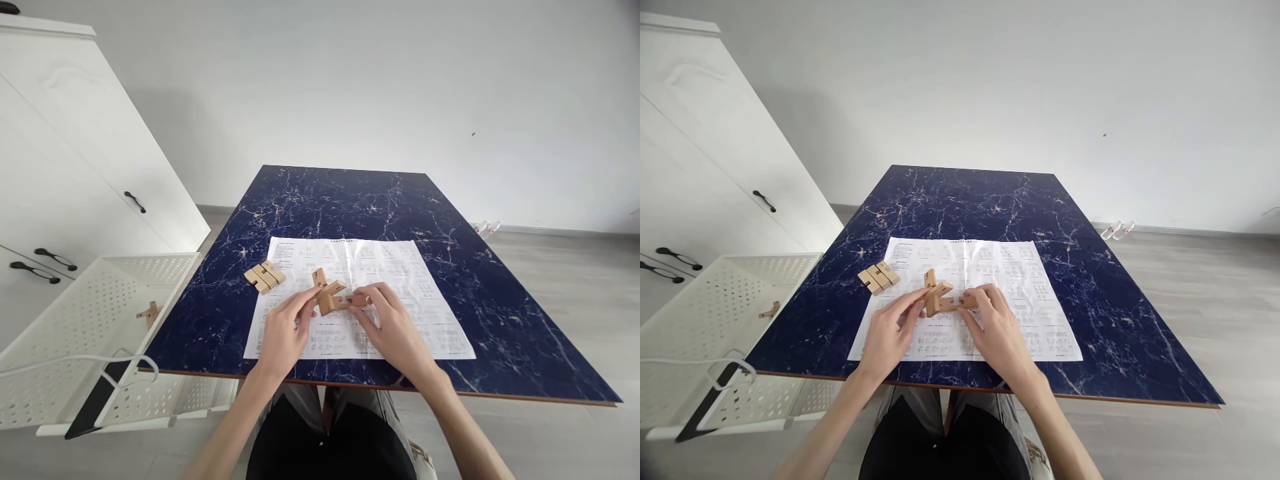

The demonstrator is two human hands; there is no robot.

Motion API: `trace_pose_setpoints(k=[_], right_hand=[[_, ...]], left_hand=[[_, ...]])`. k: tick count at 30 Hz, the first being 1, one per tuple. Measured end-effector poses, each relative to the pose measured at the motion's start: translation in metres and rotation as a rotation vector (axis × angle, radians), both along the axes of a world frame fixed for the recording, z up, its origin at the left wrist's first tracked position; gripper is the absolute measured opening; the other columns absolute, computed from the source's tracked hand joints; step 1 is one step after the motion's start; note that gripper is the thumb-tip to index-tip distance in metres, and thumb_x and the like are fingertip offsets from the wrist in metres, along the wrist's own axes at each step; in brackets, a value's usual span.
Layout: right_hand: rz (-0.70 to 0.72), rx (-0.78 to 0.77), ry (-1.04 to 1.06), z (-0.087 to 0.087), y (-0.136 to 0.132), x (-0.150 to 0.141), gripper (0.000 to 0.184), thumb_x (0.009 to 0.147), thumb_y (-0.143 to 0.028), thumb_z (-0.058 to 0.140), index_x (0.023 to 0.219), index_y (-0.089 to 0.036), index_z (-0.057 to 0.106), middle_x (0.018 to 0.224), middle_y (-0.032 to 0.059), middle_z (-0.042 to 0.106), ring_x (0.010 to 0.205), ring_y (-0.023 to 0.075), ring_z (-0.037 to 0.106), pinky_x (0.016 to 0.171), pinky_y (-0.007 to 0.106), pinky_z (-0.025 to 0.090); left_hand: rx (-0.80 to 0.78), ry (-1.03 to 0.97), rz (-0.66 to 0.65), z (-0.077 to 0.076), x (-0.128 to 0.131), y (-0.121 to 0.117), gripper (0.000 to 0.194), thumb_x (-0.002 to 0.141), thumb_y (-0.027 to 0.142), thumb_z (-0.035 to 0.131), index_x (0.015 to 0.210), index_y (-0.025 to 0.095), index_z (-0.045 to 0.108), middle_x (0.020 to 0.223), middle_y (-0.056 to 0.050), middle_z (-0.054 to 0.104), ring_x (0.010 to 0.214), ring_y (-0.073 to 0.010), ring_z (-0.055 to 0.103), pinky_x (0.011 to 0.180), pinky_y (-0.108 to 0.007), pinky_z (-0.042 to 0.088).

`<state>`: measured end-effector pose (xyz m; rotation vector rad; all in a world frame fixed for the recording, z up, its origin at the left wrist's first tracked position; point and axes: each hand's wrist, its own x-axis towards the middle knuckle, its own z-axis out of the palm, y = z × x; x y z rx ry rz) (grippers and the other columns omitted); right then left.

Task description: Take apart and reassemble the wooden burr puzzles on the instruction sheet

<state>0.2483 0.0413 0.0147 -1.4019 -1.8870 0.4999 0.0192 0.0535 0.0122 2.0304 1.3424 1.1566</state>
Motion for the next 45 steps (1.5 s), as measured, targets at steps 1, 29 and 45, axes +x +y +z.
trace_pose_setpoints(k=[1,29,45], right_hand=[[0.0,0.032,-0.053,-0.003,0.003,0.005,0.021,0.108,-0.033,0.059,0.127,-0.026,0.062,0.123,0.0145,0.066,0.113,0.0359,0.064,0.088,0.052,0.057],[0.023,-0.337,0.794,0.014,-0.002,0.019,0.038,0.111,-0.055,0.052,0.129,-0.026,0.07,0.087,0.0011,0.054,0.07,0.0158,0.047,0.065,0.032,0.043],[0.193,-0.476,1.085,0.009,-0.003,-0.012,0.036,0.105,-0.054,0.066,0.137,-0.039,0.074,0.084,0.0003,0.057,0.083,0.0201,0.051,0.087,0.04,0.042]], left_hand=[[0.006,-0.002,0.004,0.0,0.0,0.0,0.03,0.111,0.027,0.055,0.136,0.023,0.071,0.109,-0.006,0.083,0.082,-0.0197,0.08,0.073,-0.03,0.065],[-0.054,-0.037,-0.026,0.007,0.001,-0.002,0.027,0.11,0.029,0.057,0.132,0.024,0.073,0.122,-0.005,0.082,0.096,-0.0215,0.081,0.082,-0.032,0.067],[-0.149,-0.045,-0.053,0.014,0.003,0.0,0.026,0.109,0.029,0.058,0.126,0.022,0.076,0.112,-0.007,0.084,0.087,-0.0212,0.08,0.075,-0.028,0.065]])
